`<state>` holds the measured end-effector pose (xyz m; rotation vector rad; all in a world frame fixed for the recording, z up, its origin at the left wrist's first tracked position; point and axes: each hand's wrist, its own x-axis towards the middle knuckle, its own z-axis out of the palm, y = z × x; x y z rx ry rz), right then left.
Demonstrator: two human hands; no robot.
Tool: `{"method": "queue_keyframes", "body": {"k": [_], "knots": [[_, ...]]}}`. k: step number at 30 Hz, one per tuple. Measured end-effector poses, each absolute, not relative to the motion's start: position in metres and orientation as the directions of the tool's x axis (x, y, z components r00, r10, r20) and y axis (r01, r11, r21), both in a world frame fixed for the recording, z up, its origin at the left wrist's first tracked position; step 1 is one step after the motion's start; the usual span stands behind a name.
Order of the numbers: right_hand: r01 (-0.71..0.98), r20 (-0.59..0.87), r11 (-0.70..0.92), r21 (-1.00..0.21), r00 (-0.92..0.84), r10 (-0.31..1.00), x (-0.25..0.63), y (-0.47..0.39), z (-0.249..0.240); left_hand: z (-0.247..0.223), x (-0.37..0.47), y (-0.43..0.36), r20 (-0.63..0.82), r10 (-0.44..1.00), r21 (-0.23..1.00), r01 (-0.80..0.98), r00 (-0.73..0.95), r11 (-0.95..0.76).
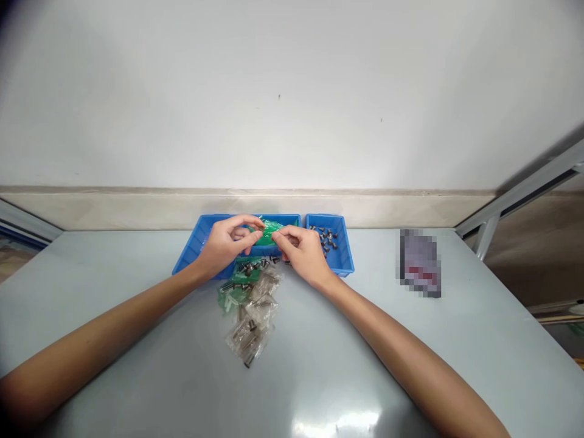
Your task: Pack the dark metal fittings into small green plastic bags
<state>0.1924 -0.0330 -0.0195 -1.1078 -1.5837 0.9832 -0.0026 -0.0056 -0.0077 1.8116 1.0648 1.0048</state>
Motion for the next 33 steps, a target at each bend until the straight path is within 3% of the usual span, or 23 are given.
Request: {"method": "queue_keyframes", "body": {"k": [8, 18, 26, 33], "knots": [[0.212, 0.242, 0.270, -0.939, -0.152, 0.958, 0.1930, -0.0336, -0.0185, -0.0036, -0.0018, -0.0074, 0.268, 0.892, 0.893, 0.253, 0.364, -0.371], [0.216, 0.251, 0.278, -0.936, -0.144, 0.957, 0.1922, -0.0337, -0.0171, -0.0031, -0.0037, -0.0091, 0.214, 0.892, 0.946, 0.142, 0.398, -0.290], [0.129, 0.248, 0.268, -0.955, -0.153, 0.956, 0.1904, -0.0337, -0.0173, -0.0054, -0.0020, -0.0083, 0.209, 0.857, 0.946, 0.125, 0.470, -0.300], [0.155, 0.247, 0.282, -0.947, -0.213, 0.945, 0.1910, -0.0311, -0.0220, -0.0058, -0.0003, -0.0069, 0.209, 0.852, 0.938, 0.148, 0.479, -0.314]]}}
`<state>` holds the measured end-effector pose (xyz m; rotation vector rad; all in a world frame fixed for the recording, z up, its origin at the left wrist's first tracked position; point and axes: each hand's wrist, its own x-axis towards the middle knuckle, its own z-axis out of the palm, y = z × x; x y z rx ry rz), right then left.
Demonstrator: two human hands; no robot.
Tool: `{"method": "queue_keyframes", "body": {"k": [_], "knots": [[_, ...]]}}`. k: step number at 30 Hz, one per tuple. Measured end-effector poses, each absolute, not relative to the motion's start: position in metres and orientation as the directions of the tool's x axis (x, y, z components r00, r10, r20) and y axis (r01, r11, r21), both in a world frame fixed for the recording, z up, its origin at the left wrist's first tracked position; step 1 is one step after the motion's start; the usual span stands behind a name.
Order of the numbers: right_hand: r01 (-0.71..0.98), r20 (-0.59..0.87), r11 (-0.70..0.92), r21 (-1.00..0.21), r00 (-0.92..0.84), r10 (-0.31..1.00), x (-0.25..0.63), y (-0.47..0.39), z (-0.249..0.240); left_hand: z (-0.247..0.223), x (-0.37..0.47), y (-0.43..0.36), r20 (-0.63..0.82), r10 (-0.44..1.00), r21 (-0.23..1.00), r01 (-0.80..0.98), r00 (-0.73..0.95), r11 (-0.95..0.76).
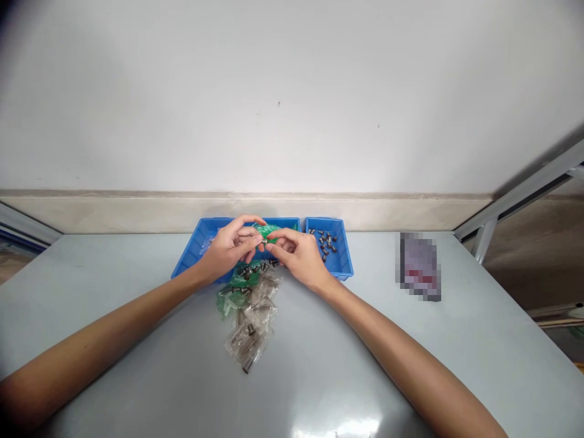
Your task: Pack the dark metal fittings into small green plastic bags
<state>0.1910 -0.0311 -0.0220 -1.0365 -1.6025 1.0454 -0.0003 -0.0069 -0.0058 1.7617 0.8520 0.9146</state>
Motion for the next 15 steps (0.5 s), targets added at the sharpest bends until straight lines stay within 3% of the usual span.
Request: {"method": "queue_keyframes", "body": {"k": [15], "knots": [[0.084, 0.232, 0.244, -0.966, -0.132, 0.964, 0.1917, -0.0318, -0.0194, -0.0045, -0.0013, -0.0075, 0.199, 0.864, 0.921, 0.212, 0.462, -0.326]]}}
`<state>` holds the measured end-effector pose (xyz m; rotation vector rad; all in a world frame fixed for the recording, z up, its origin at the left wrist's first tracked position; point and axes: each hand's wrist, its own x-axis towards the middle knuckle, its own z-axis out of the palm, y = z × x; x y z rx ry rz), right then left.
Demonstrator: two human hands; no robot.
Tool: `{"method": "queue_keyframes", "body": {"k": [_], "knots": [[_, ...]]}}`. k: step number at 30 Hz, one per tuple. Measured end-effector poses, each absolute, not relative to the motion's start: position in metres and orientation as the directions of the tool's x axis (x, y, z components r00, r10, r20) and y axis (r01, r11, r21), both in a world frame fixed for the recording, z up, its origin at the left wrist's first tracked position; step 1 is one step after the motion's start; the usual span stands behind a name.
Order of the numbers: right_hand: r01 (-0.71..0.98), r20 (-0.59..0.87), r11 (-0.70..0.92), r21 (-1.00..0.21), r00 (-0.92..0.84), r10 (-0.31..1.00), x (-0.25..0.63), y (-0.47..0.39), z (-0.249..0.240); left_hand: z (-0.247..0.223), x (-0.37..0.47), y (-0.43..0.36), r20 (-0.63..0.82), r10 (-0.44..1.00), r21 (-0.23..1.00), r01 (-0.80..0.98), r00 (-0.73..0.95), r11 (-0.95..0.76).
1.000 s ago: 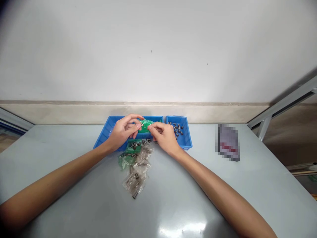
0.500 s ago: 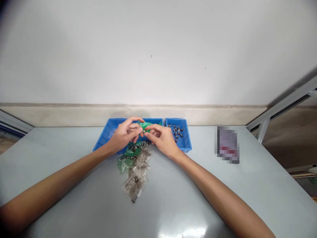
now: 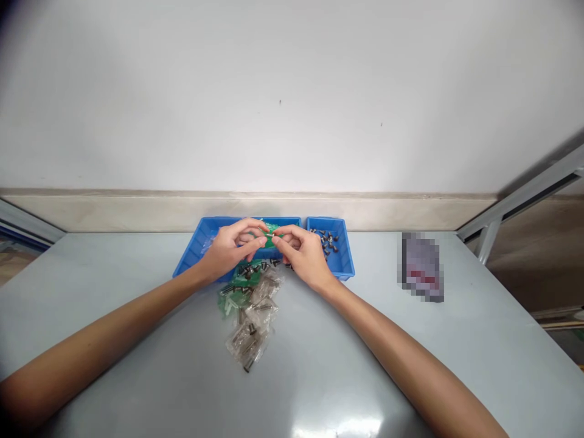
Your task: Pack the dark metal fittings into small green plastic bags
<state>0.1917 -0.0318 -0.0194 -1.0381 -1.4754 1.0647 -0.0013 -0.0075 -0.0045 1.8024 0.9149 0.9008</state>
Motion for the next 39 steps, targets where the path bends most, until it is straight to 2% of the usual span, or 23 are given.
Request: {"method": "queue_keyframes", "body": {"k": [17, 29, 39], "knots": [[0.151, 0.258, 0.284, -0.947, -0.170, 0.951, 0.1932, -0.0317, -0.0202, -0.0030, -0.0014, -0.0063, 0.255, 0.859, 0.874, 0.274, 0.443, -0.401], [0.133, 0.236, 0.262, -0.956, -0.181, 0.955, 0.1929, -0.0323, -0.0194, -0.0034, -0.0023, -0.0093, 0.237, 0.918, 0.902, 0.279, 0.318, -0.330], [0.152, 0.236, 0.264, -0.953, -0.178, 0.955, 0.1938, -0.0316, -0.0216, -0.0069, -0.0035, -0.0096, 0.267, 0.919, 0.908, 0.242, 0.292, -0.341]]}}
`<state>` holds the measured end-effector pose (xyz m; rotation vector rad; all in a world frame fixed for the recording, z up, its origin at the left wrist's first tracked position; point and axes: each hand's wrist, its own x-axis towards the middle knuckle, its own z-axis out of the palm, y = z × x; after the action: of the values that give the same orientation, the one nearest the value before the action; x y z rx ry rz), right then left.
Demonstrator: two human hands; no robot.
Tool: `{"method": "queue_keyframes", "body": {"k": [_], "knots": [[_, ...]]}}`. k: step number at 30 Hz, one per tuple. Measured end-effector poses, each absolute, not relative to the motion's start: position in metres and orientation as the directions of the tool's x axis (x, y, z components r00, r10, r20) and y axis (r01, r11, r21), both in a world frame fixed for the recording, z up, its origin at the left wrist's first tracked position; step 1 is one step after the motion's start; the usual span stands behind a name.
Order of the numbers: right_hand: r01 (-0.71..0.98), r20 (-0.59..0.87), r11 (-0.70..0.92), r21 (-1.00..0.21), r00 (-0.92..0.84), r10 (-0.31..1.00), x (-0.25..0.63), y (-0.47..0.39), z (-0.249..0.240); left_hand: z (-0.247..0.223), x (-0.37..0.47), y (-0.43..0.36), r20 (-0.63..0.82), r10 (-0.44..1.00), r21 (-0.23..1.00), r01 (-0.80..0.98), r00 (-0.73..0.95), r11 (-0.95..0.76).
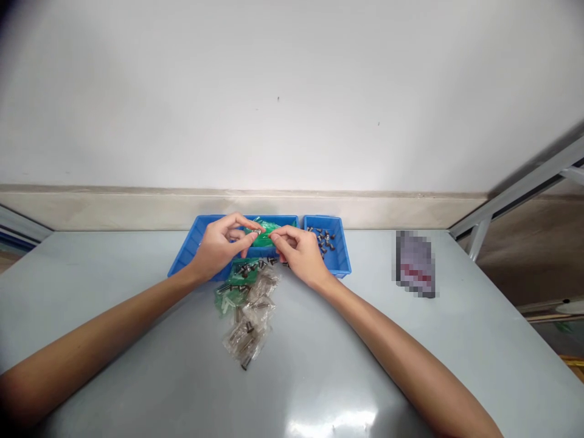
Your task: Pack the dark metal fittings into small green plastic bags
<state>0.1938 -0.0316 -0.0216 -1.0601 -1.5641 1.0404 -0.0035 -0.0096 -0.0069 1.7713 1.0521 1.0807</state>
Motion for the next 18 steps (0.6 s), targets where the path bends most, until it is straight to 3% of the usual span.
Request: {"method": "queue_keyframes", "body": {"k": [18], "knots": [[0.156, 0.267, 0.294, -0.943, -0.173, 0.948, 0.1940, -0.0311, -0.0233, -0.0068, -0.0036, -0.0050, 0.236, 0.908, 0.930, 0.192, 0.346, -0.315]]}}
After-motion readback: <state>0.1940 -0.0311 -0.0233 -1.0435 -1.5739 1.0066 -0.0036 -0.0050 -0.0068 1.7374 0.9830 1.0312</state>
